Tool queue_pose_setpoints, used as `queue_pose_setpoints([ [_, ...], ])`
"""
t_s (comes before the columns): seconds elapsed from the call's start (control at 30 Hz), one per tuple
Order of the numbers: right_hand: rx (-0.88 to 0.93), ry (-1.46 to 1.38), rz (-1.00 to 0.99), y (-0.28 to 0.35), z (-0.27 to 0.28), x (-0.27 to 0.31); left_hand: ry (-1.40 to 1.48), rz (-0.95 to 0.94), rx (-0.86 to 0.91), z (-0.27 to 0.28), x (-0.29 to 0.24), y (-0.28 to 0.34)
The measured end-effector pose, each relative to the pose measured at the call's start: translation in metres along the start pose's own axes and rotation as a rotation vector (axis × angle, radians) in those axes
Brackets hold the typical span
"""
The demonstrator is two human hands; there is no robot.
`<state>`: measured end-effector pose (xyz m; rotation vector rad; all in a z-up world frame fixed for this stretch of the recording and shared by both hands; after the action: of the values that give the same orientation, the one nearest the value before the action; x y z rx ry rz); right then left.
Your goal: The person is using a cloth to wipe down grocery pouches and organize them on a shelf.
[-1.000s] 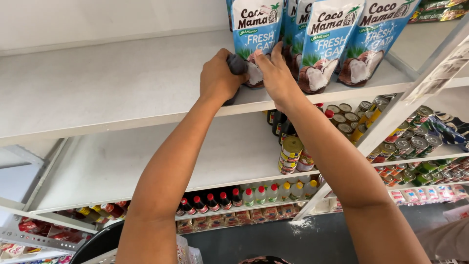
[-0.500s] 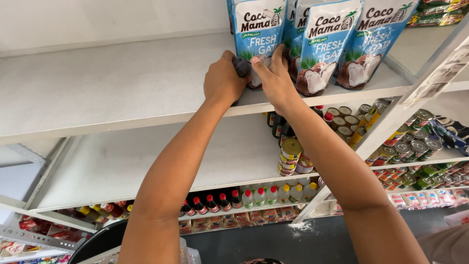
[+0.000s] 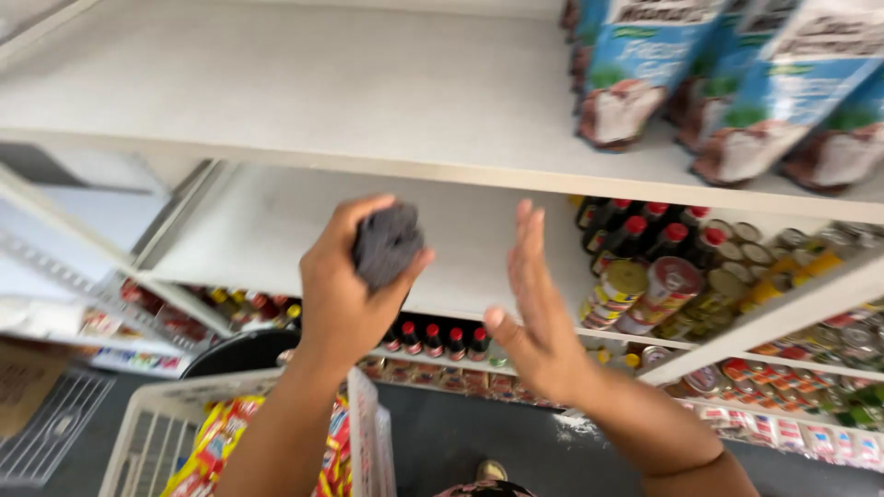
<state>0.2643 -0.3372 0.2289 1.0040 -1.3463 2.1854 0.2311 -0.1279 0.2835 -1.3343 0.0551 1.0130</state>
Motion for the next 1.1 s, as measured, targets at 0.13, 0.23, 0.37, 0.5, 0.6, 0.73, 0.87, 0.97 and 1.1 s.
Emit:
queue_pose_setpoints([
  [0.13,0.139,0.002,0.020,0.031,-0.085,-0.041,-0.012,0.223,-0.065,0.065,0.021,0.080],
  [0.23,0.216,0.026,-0.044,0.052,-0.153,-0.084,-0.051,0.413,-0.153,0.112,0.051,0.137],
  [0.37,0.356,-0.087,-0.183,0.086,-0.238,-0.120,-0.230,0.673,-0.316,0.172,0.085,0.215],
  [0.5,0.436,0.046,-0.159,0.118,-0.306,-0.154,-0.393,0.857,-0.390,0.218,0.126,0.286],
  [0.6,0.492,0.072,-0.220,0.130,-0.341,-0.169,-0.470,0.967,-0.384,0.239,0.158,0.326],
  [0.73,0.521,0.179,-0.120,0.145,-0.365,-0.178,-0.495,1.115,-0.342,0.255,0.206,0.378],
  [0.87,0.508,0.358,-0.149,0.147,-0.373,-0.181,-0.468,1.227,-0.247,0.257,0.240,0.410],
  [0.97,0.466,0.398,-0.127,0.146,-0.373,-0.178,-0.318,1.305,-0.173,0.245,0.254,0.415],
  [1.1,0.435,0.445,-0.120,0.144,-0.376,-0.180,-0.111,1.299,0.056,0.218,0.278,0.419],
])
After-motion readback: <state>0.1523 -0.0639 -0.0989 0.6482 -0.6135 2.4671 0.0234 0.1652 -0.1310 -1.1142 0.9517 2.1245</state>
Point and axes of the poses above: each hand's wrist, its own y-axis away from the middle knuckle, its own z-axis out of the back of the hand, x = y × z, the point moved 3 cm from there along -y, towards the middle knuckle, and after that the axes turned 4 degrees about y, right-handed, at the moved point
